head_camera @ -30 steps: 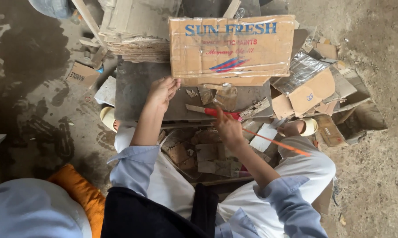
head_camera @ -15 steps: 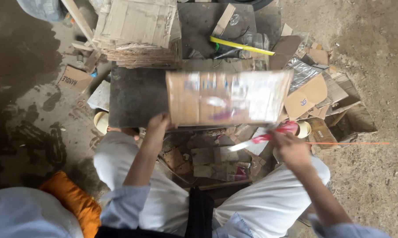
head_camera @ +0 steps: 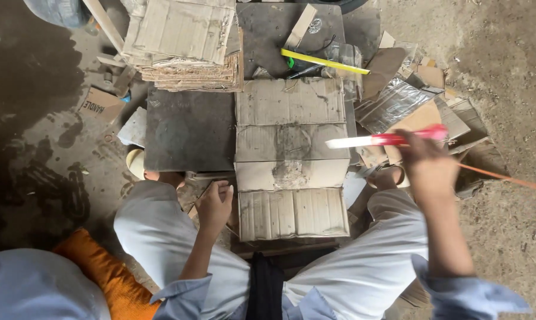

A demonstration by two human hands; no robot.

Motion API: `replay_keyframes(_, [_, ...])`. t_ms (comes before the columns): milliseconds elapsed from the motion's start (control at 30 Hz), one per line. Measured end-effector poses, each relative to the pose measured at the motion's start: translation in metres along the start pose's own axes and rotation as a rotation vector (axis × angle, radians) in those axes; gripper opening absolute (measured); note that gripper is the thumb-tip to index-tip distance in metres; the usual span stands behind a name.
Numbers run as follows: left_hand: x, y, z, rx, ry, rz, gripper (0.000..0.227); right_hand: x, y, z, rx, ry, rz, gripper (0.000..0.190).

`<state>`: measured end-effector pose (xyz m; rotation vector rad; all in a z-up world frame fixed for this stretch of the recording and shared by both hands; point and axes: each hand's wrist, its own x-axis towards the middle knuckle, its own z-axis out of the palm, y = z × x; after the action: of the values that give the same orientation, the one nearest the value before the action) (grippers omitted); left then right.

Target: A person measures cardboard with a tape measure, marks it with a pen, and cuts it using a utility knife.

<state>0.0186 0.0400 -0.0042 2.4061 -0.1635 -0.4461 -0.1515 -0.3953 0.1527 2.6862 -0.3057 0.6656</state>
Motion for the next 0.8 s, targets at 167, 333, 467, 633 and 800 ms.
replay_keyframes(167, [-0.024,0.057,-0.044,-0.185,0.004,0.107,0.033,0.049,-0.114,0.024,0.245,0.125,-0.382,0.016])
replay_keyframes(333, [-0.028,0.108,-0.057,-0.417,-0.273,0.153,0.046,0.055,-0.181,0.062,0.438,0.290,-0.552,0.019])
replay_keyframes(467, [-0.016,0.115,-0.036,-0.222,-0.359,0.171,0.043,0.059,-0.187,0.072,0.462,0.332,-0.580,0.015])
replay_keyframes(633, [0.011,0.099,-0.003,-0.352,-0.384,0.145,0.028,0.069,-0.169,0.038,0.466,0.334,-0.529,0.034])
replay_keyframes(800, [0.022,0.112,-0.002,-0.390,-0.211,0.106,0.041,0.067,-0.152,0.024,0.497,0.415,-0.571,0.029])
